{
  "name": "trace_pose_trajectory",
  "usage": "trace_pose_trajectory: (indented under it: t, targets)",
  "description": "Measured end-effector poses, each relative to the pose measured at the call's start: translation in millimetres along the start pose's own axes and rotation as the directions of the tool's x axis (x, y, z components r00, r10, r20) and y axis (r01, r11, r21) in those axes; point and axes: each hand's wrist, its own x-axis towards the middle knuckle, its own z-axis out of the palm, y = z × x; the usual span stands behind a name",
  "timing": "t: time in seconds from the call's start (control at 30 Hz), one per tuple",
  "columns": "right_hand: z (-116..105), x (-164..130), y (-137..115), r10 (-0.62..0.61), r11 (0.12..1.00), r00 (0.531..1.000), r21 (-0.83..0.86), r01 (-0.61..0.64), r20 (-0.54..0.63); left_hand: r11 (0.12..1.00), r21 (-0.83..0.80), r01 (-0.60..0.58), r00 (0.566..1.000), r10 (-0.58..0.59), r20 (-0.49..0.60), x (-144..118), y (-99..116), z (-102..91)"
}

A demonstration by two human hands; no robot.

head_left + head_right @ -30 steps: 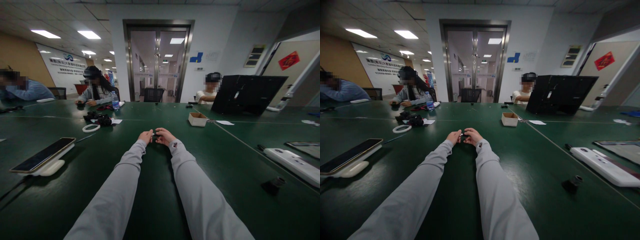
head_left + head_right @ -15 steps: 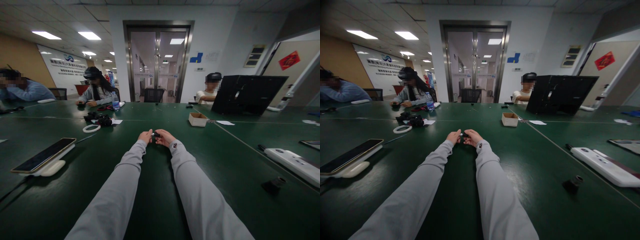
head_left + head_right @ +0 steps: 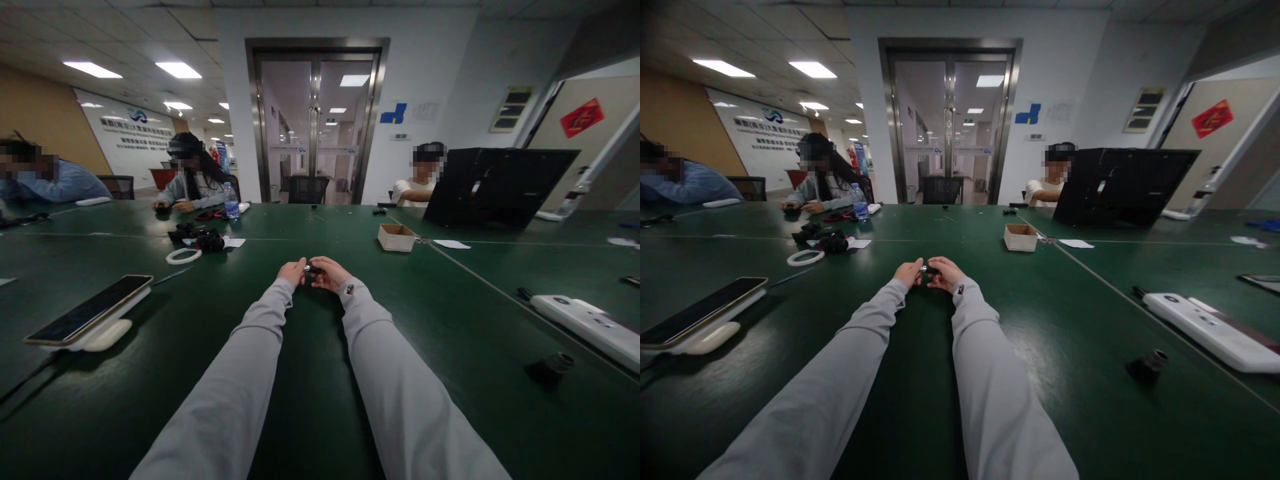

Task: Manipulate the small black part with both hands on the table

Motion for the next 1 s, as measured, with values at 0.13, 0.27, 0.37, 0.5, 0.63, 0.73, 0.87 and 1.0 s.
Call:
trace_pose_trajectory:
  t: [0.13, 0.27, 0.37, 0.5, 0.63, 0.73, 0.87, 1.0]
  targets:
    - [1.9, -3.6, -2.5, 0.000, 1.000, 1.000, 0.017, 0.000, -0.016, 1.000, -0.013, 0.003, 1.000, -0.003, 0.001, -2.1, 3.4, -1.1]
    - [4.0, -4.9, -3.9, 0.016, 1.000, 0.999, -0.002, -0.016, -0.033, 1.000, -0.027, -0.002, 1.000, 0.002, -0.006, -3.5, 5.4, -1.6]
    - [3.4, -3.4, -3.7, 0.015, 1.000, 1.000, -0.005, -0.015, -0.024, 1.000, -0.023, 0.005, 1.000, -0.005, -0.001, -3.7, 5.6, -1.5]
    - [1.7, -2.3, -3.0, 0.023, 1.000, 1.000, -0.005, -0.023, -0.013, 1.000, -0.022, 0.008, 1.000, -0.008, 0.005, -3.4, 5.1, -0.9]
    - [0.8, -1.8, -2.3, 0.011, 1.000, 1.000, 0.006, -0.011, -0.007, 1.000, -0.006, 0.018, 1.000, -0.018, 0.011, -3.5, 5.1, -0.9]
    - [0.4, -0.7, -1.6, 0.006, 1.000, 1.000, 0.023, -0.006, -0.003, 1.000, 0.007, 0.006, 1.000, -0.006, 0.014, -3.4, 5.3, -1.1]
    - [0.7, -0.5, -1.6, 0.022, 1.000, 1.000, 0.009, -0.022, -0.007, 1.000, 0.003, 0.004, 1.000, -0.004, 0.017, -2.9, 5.0, -0.9]
    - [2.2, -2.8, -3.1, 0.016, 1.000, 1.000, 0.000, -0.016, 0.005, 1.000, -0.007, 0.005, 1.000, -0.005, 0.009, -2.4, 4.1, -0.7]
